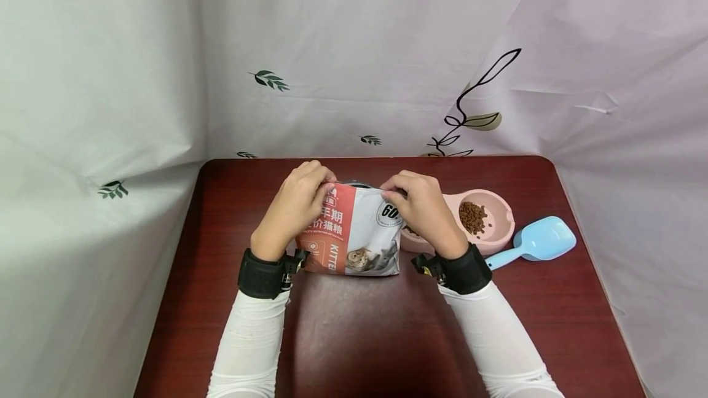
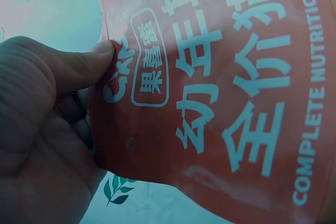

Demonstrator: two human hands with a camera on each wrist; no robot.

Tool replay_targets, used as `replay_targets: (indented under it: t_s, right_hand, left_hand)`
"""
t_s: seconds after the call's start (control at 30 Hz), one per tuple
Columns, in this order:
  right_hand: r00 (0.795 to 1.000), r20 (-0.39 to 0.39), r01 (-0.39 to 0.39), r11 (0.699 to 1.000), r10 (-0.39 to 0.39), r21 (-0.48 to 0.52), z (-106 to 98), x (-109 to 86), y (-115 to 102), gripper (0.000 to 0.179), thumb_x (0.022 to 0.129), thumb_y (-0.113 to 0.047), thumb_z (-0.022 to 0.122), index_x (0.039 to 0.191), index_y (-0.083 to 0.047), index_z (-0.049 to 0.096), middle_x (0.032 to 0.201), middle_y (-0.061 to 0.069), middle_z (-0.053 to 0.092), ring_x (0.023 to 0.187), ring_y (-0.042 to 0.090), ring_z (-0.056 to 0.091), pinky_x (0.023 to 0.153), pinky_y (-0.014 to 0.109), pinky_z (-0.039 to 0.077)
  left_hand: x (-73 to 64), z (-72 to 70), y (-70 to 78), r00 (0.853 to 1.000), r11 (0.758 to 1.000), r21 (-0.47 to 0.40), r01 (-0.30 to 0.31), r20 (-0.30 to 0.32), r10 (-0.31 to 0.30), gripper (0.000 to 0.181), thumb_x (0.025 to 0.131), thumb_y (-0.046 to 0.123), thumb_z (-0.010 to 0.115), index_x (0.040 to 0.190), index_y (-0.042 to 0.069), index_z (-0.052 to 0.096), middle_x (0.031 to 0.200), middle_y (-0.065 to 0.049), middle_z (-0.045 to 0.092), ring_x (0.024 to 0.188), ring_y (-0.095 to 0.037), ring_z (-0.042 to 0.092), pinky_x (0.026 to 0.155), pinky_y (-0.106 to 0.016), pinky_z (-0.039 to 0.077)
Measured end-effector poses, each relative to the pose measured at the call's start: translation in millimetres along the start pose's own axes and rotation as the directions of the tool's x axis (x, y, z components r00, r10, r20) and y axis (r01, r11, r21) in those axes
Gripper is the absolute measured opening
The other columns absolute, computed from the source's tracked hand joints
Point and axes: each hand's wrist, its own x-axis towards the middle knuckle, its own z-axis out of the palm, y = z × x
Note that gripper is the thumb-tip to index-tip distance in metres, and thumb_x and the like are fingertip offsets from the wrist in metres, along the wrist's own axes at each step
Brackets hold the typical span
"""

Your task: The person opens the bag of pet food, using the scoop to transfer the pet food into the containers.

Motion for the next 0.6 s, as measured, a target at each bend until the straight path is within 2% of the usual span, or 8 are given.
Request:
replay_targets:
  t_s: [0.1, 0.23, 0.33, 0.47, 0.6]
  right_hand:
    - [1.0, 0.001, -0.008, 1.0, 0.008, 0.002, 1, -0.4, 0, 0.003, 0.084, -0.012, 0.074, 0.086, -0.011, 0.076, 0.083, 0.001, 0.071, 0.079, 0.015, 0.065, 0.07, 0.037, 0.054]
    - [0.999, 0.046, -0.02, 0.999, 0.022, -0.044, -1, 0.0, -5, 0.004, 0.087, -0.012, 0.071, 0.089, -0.01, 0.074, 0.086, 0.003, 0.069, 0.079, 0.017, 0.062, 0.07, 0.038, 0.053]
    - [0.993, 0.111, -0.025, 0.992, 0.038, -0.123, -4, 1.3, -12, 0.012, 0.09, -0.013, 0.066, 0.1, -0.011, 0.072, 0.093, 0.003, 0.068, 0.079, 0.018, 0.06, 0.071, 0.038, 0.052]
    - [0.985, 0.168, 0.006, 0.982, 0.026, -0.19, -7, 4.3, -21, 0.024, 0.091, -0.018, 0.064, 0.112, -0.011, 0.069, 0.102, 0.002, 0.066, 0.086, 0.017, 0.06, 0.076, 0.04, 0.052]
    - [0.983, 0.186, 0.04, 0.987, -0.01, -0.156, -4, 8.3, -23, 0.027, 0.091, -0.018, 0.067, 0.114, -0.005, 0.068, 0.105, 0.006, 0.066, 0.094, 0.019, 0.062, 0.081, 0.041, 0.053]
  left_hand:
    - [0.2, 0.4, -0.1, 1.0, 1.0, 0.001, -0.003, 0.001, 0.003, 0.005, 0.092, 0.007, 0.064, 0.09, 0.004, 0.066, 0.086, -0.007, 0.061, 0.085, -0.023, 0.053, 0.078, -0.042, 0.048]
    - [0.1, 0.3, 0.0, 1.0, 1.0, 0.003, -0.008, 0.0, 0.008, 0.005, 0.092, 0.007, 0.064, 0.09, 0.003, 0.066, 0.086, -0.007, 0.061, 0.086, -0.023, 0.054, 0.079, -0.043, 0.047]
    - [-0.3, -0.2, 1.1, 1.0, 1.0, 0.003, -0.009, 0.003, 0.009, 0.005, 0.092, 0.007, 0.064, 0.09, 0.004, 0.066, 0.086, -0.006, 0.06, 0.086, -0.022, 0.054, 0.079, -0.043, 0.047]
    - [-0.2, 0.2, 2.6, 1.0, 1.0, 0.001, -0.02, 0.001, 0.02, 0.005, 0.092, 0.007, 0.063, 0.089, 0.004, 0.066, 0.084, -0.006, 0.06, 0.084, -0.022, 0.054, 0.078, -0.042, 0.047]
    - [-0.6, 0.6, 3.0, 1.0, 1.0, 0.004, -0.028, -0.009, 0.028, 0.005, 0.092, 0.007, 0.064, 0.088, 0.004, 0.066, 0.083, -0.005, 0.06, 0.083, -0.022, 0.054, 0.077, -0.042, 0.046]
